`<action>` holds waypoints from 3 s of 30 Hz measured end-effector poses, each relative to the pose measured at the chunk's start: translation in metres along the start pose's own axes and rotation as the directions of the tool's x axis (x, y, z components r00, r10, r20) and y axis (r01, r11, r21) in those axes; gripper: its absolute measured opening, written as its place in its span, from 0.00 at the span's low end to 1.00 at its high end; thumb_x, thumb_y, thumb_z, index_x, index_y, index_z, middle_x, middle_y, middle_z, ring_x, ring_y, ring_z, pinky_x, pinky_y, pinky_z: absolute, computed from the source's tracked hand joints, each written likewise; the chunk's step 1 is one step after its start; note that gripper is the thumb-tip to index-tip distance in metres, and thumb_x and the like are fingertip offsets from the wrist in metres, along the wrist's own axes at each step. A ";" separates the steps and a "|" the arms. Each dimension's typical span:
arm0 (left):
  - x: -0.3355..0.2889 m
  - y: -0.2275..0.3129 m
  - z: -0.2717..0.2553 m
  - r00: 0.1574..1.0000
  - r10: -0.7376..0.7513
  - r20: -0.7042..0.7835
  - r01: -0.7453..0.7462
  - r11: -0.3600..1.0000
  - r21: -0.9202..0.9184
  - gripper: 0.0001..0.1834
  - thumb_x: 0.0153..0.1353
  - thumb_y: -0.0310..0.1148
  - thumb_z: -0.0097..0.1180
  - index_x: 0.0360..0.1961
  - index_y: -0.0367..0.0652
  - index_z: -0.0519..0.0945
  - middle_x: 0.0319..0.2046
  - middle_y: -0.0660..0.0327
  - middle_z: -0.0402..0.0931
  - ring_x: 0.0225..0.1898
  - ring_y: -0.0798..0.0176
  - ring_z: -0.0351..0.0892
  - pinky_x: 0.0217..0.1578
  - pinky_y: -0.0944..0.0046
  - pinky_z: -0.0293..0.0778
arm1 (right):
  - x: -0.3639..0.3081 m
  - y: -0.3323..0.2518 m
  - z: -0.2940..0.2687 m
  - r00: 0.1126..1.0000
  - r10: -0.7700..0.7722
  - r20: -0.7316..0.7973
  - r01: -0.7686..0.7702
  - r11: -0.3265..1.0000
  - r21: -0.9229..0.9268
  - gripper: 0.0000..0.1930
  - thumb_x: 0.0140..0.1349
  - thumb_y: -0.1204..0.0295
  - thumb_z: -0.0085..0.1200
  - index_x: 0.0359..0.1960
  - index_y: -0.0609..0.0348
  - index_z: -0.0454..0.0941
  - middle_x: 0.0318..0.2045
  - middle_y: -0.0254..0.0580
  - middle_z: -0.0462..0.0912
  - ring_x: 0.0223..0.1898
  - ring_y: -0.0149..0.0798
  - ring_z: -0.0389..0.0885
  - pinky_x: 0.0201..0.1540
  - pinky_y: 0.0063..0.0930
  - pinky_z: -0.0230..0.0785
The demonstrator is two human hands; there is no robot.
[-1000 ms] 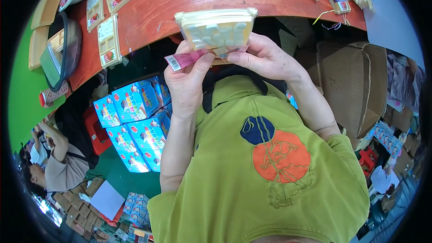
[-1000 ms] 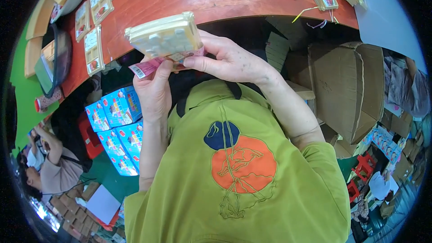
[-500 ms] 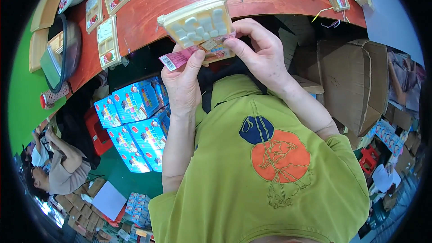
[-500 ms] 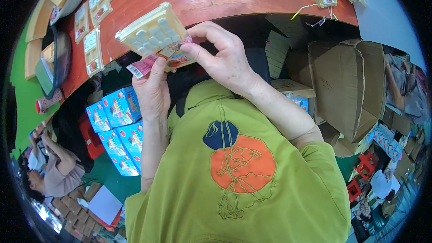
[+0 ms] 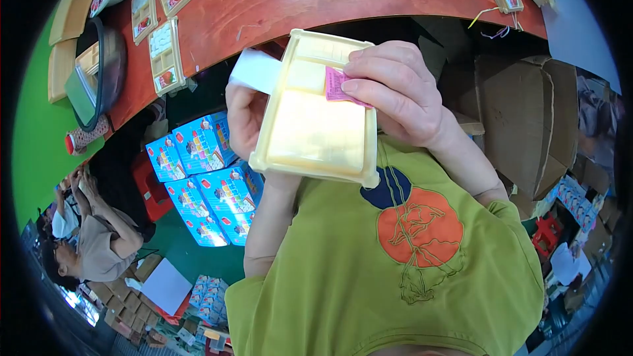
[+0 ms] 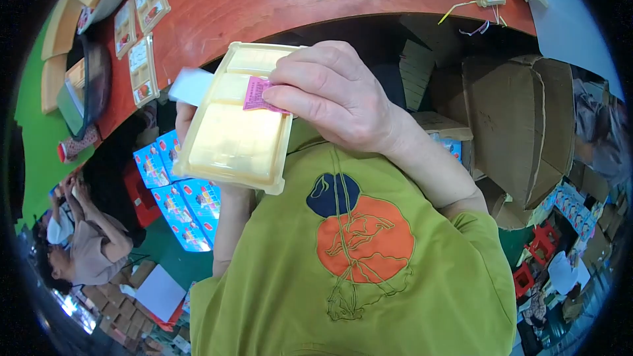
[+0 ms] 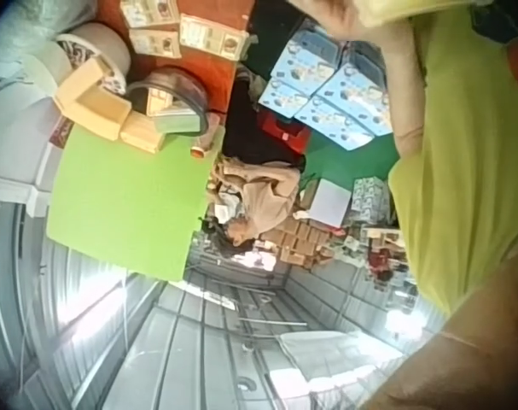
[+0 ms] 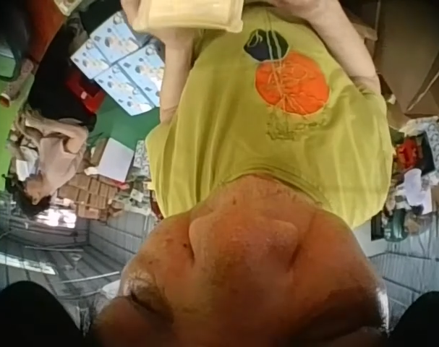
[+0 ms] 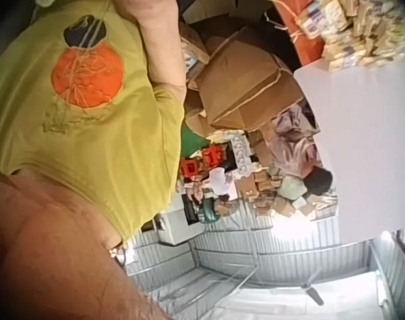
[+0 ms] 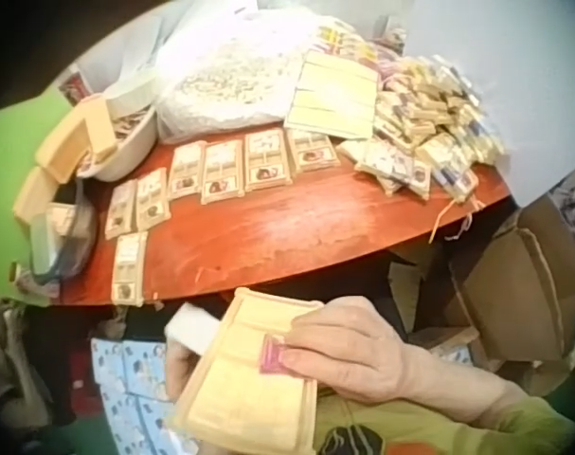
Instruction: Placing small white blocks into plastic trays and sealing them with colored adhesive labels.
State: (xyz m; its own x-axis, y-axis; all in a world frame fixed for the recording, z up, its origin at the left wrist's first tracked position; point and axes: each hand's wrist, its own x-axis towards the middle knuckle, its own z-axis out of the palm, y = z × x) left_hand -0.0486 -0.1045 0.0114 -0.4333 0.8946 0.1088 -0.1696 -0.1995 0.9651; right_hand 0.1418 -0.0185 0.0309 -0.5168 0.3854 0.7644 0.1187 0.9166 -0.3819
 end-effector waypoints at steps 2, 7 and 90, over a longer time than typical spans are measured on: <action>-0.005 0.008 0.004 0.999 0.036 -0.016 -0.034 0.993 0.113 0.21 0.61 0.25 0.62 0.55 0.30 0.74 0.49 0.54 0.74 0.53 0.59 0.76 0.53 0.61 0.74 | 0.000 0.002 -0.002 1.000 -0.030 0.010 0.030 0.999 -0.022 0.17 0.50 0.77 0.60 0.44 0.64 0.79 0.44 0.49 0.82 0.43 0.48 0.81 0.44 0.39 0.73; 0.004 0.021 0.011 0.860 0.408 0.305 -0.508 0.727 0.462 0.17 0.56 0.27 0.64 0.46 0.33 0.80 0.47 0.48 0.78 0.46 0.54 0.79 0.47 0.61 0.76 | 0.000 0.007 -0.009 0.992 -0.014 0.126 0.001 0.995 0.100 0.16 0.51 0.77 0.60 0.44 0.62 0.78 0.44 0.48 0.81 0.45 0.49 0.79 0.46 0.41 0.72; 0.480 -0.077 0.289 0.884 0.299 0.360 -0.452 0.745 0.490 0.07 0.57 0.26 0.60 0.36 0.40 0.87 0.29 0.58 0.82 0.29 0.64 0.80 0.34 0.65 0.73 | 0.248 0.414 -0.098 0.848 0.518 0.112 -0.333 0.685 -0.648 0.07 0.55 0.75 0.54 0.31 0.63 0.84 0.31 0.55 0.84 0.34 0.56 0.85 0.40 0.43 0.78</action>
State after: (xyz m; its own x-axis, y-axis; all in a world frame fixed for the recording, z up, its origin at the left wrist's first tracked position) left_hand 0.0120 0.4556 0.0585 -0.1152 0.8748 0.4706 0.5033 -0.3570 0.7869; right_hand 0.1463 0.4674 0.1133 -0.4719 0.7896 0.3922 0.8026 0.5688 -0.1796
